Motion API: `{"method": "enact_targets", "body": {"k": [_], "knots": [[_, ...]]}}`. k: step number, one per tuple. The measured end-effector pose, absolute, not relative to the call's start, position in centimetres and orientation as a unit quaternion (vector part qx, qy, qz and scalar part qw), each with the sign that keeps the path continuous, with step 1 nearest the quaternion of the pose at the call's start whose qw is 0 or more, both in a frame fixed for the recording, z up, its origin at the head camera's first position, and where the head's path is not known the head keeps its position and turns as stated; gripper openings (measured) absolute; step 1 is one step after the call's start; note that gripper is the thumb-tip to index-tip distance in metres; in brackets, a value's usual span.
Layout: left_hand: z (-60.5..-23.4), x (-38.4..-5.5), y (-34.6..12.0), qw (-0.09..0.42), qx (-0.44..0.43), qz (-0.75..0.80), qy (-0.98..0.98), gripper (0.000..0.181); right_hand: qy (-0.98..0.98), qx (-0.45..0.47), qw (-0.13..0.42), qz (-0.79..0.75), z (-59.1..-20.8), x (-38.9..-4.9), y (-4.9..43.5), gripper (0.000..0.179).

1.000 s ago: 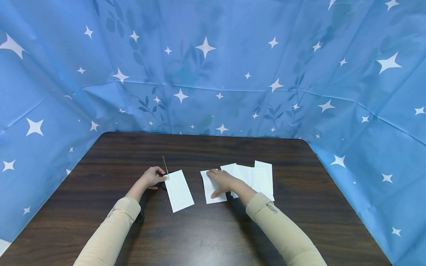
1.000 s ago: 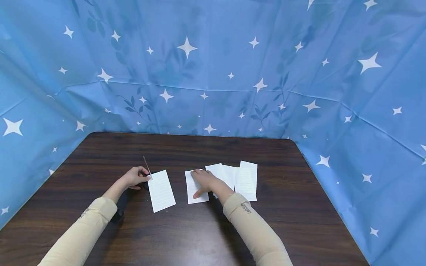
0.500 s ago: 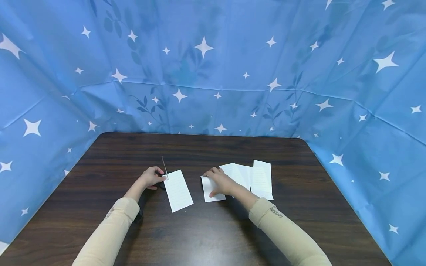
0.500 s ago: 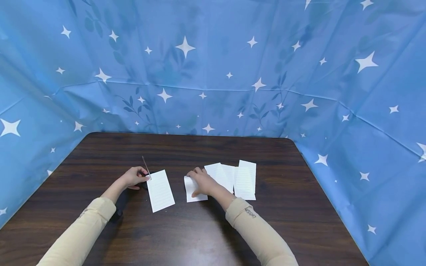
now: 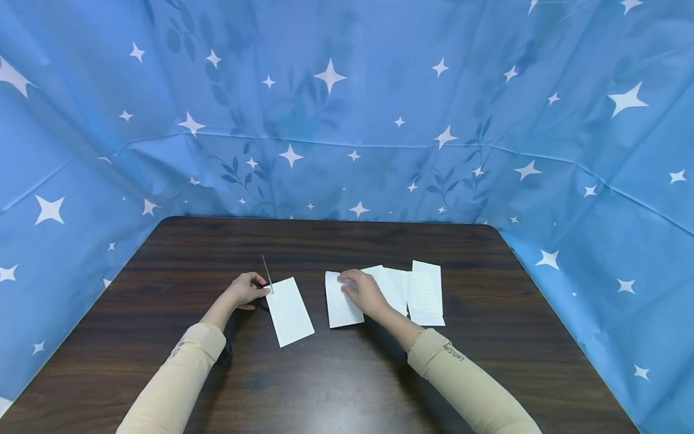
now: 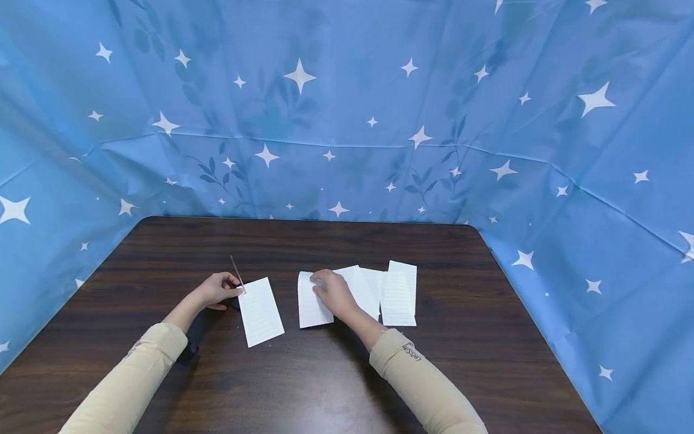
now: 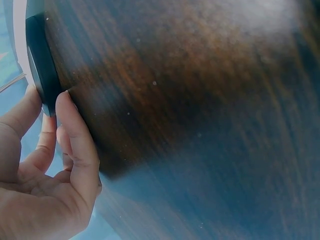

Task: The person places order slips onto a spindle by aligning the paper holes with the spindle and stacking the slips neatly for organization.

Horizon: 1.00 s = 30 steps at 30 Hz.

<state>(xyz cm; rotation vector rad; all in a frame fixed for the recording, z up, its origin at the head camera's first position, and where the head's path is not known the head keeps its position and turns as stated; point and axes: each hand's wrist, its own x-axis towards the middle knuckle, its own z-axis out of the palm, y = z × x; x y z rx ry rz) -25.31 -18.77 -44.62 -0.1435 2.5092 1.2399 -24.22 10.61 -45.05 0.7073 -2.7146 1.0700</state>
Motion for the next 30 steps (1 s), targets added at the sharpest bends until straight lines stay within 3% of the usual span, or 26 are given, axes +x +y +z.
{"method": "enact_targets", "body": {"k": [2, 5, 9, 13, 22, 30], "knots": [[-44.62, -25.31, -18.79, 0.17, -0.052, 0.436, 0.882, 0.026, -0.894, 0.227, 0.097, 0.374, -45.08, -24.23, 10.51, 0.023], [-44.59, -25.3, -18.8, 0.173, -0.053, 0.438, 0.88, 0.026, -0.892, 0.203, 0.126, 0.385, -45.13, -24.26, 10.31, 0.04], [-44.52, -25.26, -18.81, 0.174, -0.056, 0.441, 0.879, 0.026, -0.897, 0.146, 0.132, 0.395, -45.22, -24.27, 10.08, 0.068], [-44.48, -25.21, -18.78, 0.175, -0.058, 0.442, 0.878, 0.027, -0.89, 0.11, 0.137, 0.42, -45.33, -24.3, 10.02, 0.083], [-44.38, -25.32, -18.81, 0.179, -0.055, 0.443, 0.877, 0.028, -0.863, 0.103, 0.169, 0.466, -44.64, -24.48, 9.99, 0.094], [-44.59, -25.47, -18.98, 0.182, -0.055, 0.446, 0.875, 0.027, -0.855, 0.102, 0.158, 0.484, -44.36, -24.62, 9.84, 0.097]]}}
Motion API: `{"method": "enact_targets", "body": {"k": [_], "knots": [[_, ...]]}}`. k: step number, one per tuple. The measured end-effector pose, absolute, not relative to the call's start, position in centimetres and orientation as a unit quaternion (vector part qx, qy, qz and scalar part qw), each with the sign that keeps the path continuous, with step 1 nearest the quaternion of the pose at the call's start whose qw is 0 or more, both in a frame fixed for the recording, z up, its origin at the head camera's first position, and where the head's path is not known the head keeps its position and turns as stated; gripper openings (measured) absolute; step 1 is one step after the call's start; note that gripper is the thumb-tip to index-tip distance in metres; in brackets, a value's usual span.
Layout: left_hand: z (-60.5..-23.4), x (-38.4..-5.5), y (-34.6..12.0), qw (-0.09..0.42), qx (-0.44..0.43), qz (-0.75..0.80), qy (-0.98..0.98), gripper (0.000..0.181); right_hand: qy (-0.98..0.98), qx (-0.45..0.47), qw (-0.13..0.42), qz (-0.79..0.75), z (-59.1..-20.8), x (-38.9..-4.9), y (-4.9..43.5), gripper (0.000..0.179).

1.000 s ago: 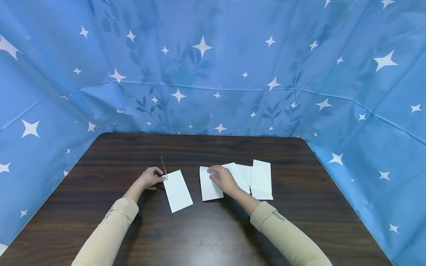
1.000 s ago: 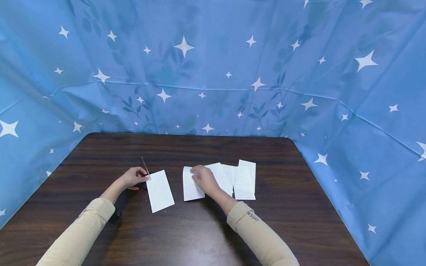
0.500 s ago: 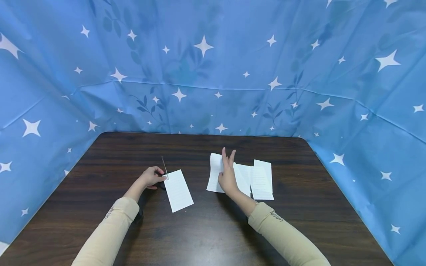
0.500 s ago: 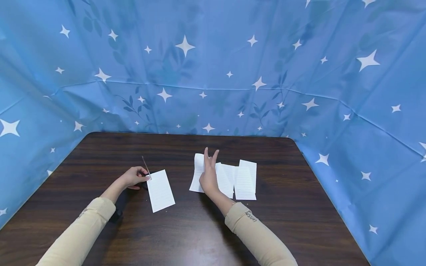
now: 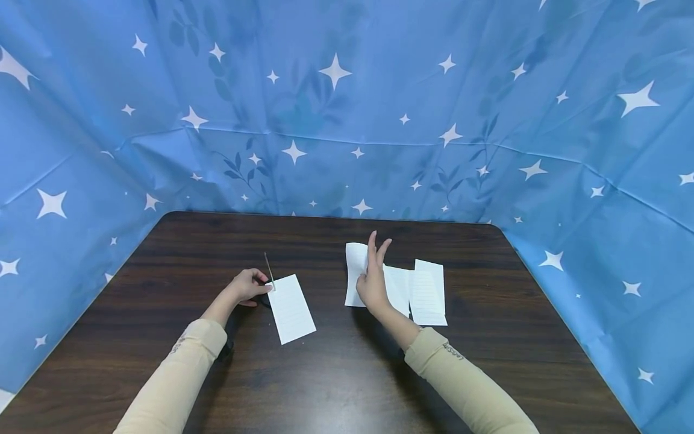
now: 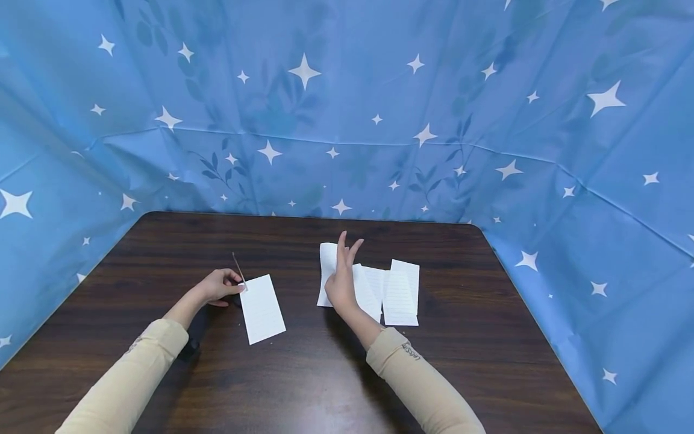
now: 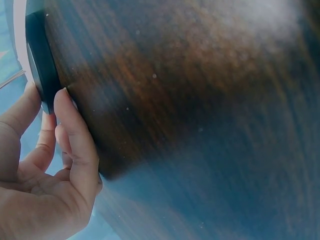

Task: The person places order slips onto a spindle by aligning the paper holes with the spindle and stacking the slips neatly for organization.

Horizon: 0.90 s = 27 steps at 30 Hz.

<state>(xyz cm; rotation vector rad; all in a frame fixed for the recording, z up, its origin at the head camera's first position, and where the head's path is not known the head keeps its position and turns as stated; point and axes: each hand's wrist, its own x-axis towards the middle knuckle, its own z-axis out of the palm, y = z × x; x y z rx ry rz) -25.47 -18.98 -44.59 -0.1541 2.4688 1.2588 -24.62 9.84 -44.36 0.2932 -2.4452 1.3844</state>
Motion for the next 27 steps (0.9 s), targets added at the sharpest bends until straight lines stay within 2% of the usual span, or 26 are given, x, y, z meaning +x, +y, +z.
{"method": "enact_targets", "body": {"k": [6, 11, 17, 22, 27], "knots": [[-44.3, -25.6, -18.9, 0.177, -0.05, 0.447, 0.875, 0.026, -0.848, 0.109, 0.148, 0.497, -44.0, -24.6, 9.7, 0.096], [-44.1, -25.6, -18.9, 0.186, -0.053, 0.441, 0.876, 0.024, -0.819, 0.124, 0.112, 0.549, -43.7, -24.4, 9.6, 0.088], [-43.7, -25.5, -18.7, 0.195, -0.065, 0.43, 0.879, 0.023, -0.803, 0.103, 0.107, 0.578, -43.8, -24.4, 9.1, 0.056], [-43.7, -25.6, -18.5, 0.194, -0.072, 0.417, 0.885, 0.024, -0.806, 0.081, 0.134, 0.571, -43.6, -24.3, 8.5, 0.022], [-43.7, -25.5, -18.5, 0.194, -0.071, 0.413, 0.887, 0.025, -0.817, 0.058, 0.13, 0.559, -43.1, -24.0, 7.9, 0.018]]}}
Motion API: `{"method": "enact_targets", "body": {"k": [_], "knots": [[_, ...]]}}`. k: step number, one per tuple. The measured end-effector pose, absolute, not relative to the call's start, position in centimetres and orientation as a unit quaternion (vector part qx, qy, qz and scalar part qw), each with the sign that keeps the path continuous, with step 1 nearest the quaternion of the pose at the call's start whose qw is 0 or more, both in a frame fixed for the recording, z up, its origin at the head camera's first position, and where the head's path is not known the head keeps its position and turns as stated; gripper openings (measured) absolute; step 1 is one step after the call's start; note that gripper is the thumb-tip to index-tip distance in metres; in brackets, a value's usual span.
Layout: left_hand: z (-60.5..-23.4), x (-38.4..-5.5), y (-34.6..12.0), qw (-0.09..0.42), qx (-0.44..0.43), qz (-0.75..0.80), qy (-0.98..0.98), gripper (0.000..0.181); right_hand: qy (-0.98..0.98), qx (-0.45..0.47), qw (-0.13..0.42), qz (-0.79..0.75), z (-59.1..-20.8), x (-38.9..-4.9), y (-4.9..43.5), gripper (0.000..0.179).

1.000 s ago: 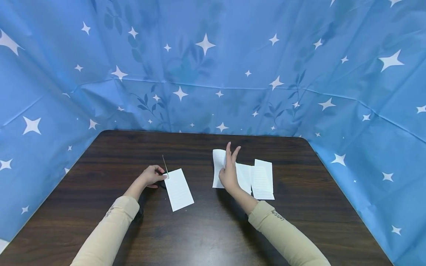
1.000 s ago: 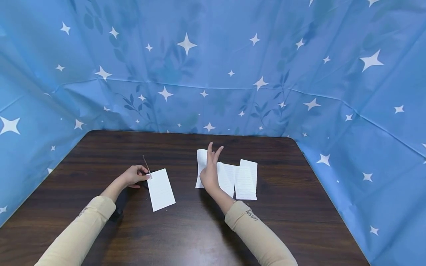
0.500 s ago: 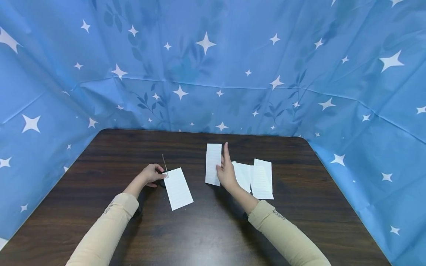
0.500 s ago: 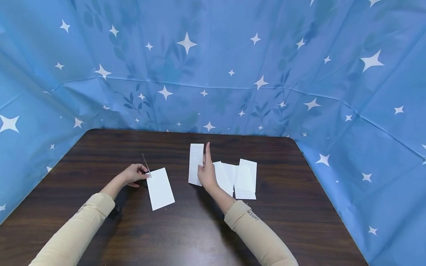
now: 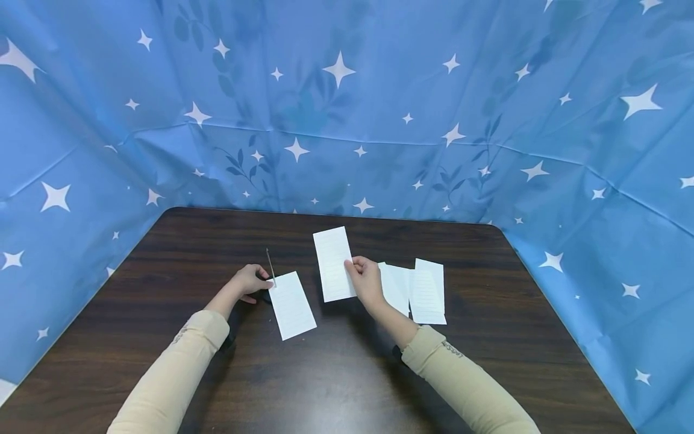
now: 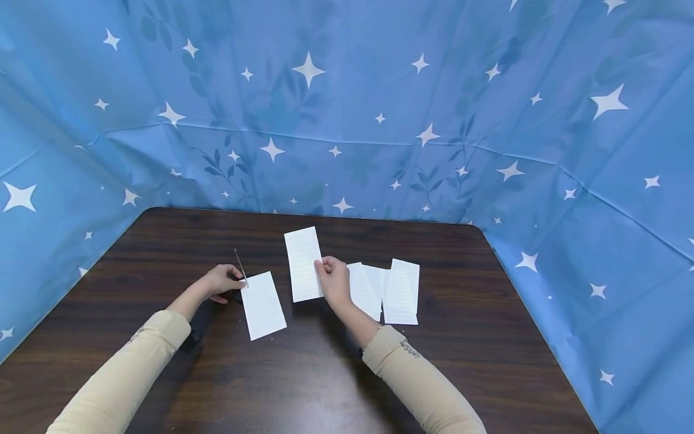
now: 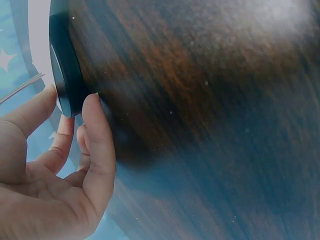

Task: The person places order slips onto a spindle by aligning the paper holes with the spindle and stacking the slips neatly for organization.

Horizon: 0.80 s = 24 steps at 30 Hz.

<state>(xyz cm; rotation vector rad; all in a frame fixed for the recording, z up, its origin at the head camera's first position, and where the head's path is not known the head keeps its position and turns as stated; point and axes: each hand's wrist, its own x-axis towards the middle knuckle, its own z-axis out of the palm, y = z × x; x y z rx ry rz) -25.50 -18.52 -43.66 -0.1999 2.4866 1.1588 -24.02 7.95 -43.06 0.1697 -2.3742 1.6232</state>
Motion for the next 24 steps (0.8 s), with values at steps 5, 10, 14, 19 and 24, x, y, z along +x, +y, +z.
{"method": "enact_targets", "body": {"k": [5, 10, 14, 19, 24], "knots": [[-43.4, -25.4, -18.6, 0.191, -0.065, 0.408, 0.89, 0.024, -0.821, 0.07, 0.124, 0.553, -42.7, -23.9, 7.5, 0.019], [-43.6, -25.2, -18.7, 0.167, -0.06, 0.406, 0.896, 0.025, -0.819, 0.081, 0.108, 0.557, -42.2, -23.4, 6.8, 0.019], [-43.6, -25.1, -18.9, 0.144, -0.056, 0.397, 0.905, 0.028, -0.817, 0.09, 0.092, 0.563, -41.9, -23.1, 6.1, 0.019], [-43.4, -24.9, -19.3, 0.118, -0.051, 0.388, 0.912, 0.03, -0.817, 0.089, 0.069, 0.565, -41.6, -22.9, 5.2, 0.02], [-43.1, -24.7, -19.6, 0.089, -0.053, 0.4, 0.911, 0.032, -0.823, 0.086, 0.057, 0.558, -41.4, -22.7, 4.1, 0.021]]}}
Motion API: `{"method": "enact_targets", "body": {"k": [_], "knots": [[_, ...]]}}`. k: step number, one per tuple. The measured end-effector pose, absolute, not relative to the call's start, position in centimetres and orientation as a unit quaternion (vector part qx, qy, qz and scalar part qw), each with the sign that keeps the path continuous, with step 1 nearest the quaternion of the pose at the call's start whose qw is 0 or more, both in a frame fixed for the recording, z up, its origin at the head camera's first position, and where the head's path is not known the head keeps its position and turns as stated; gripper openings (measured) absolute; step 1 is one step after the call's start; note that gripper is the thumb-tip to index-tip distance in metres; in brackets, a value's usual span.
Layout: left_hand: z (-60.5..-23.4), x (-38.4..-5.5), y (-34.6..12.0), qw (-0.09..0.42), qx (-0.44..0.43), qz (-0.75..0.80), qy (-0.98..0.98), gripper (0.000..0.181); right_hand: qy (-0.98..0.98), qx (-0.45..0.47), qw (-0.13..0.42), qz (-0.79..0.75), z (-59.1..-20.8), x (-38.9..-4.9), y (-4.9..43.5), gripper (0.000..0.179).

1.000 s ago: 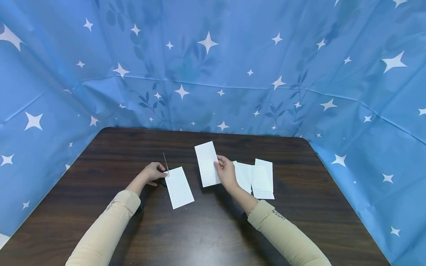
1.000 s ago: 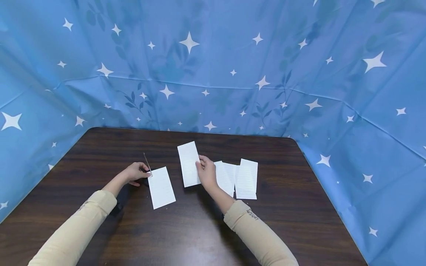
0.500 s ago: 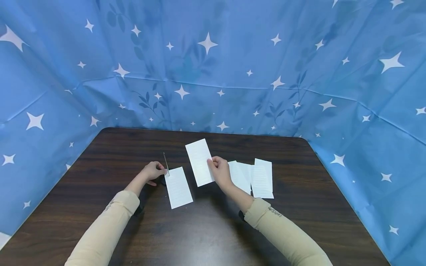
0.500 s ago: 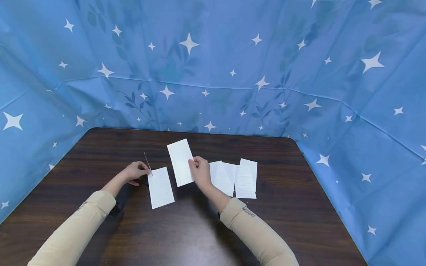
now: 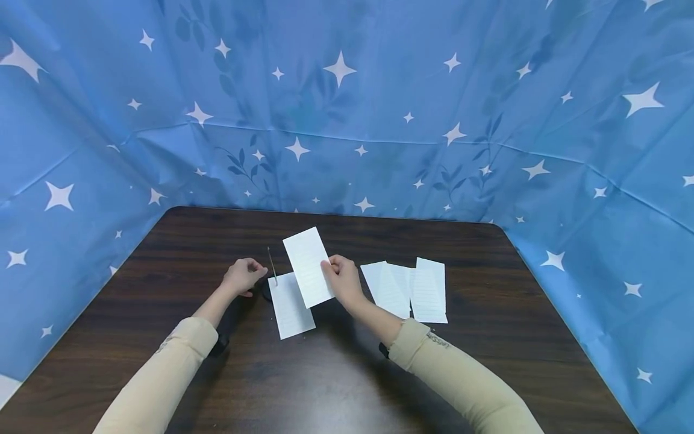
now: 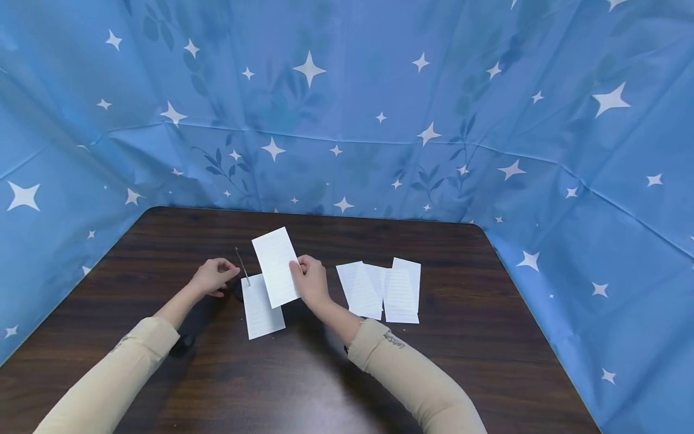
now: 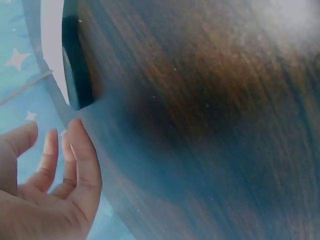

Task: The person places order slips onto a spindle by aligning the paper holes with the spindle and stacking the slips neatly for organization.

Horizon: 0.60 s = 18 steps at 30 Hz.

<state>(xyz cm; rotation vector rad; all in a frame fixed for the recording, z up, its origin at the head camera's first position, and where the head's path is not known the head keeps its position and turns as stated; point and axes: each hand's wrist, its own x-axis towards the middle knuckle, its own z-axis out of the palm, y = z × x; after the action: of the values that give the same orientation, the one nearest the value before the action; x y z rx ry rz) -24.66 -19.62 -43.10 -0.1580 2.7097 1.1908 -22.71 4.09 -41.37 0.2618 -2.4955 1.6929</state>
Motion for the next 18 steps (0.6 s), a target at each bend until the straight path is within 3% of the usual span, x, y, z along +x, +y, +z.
{"method": "enact_targets", "body": {"k": [7, 18], "knots": [[-41.5, -23.6, -19.5, 0.073, -0.076, 0.487, 0.867, 0.038, -0.803, 0.083, 0.027, 0.589, -41.0, -22.3, 2.9, 0.021], [-38.2, -22.4, -18.4, 0.008, -0.057, 0.6, 0.798, 0.051, -0.786, 0.061, -0.032, 0.614, -40.6, -21.7, 1.3, 0.022]]}}
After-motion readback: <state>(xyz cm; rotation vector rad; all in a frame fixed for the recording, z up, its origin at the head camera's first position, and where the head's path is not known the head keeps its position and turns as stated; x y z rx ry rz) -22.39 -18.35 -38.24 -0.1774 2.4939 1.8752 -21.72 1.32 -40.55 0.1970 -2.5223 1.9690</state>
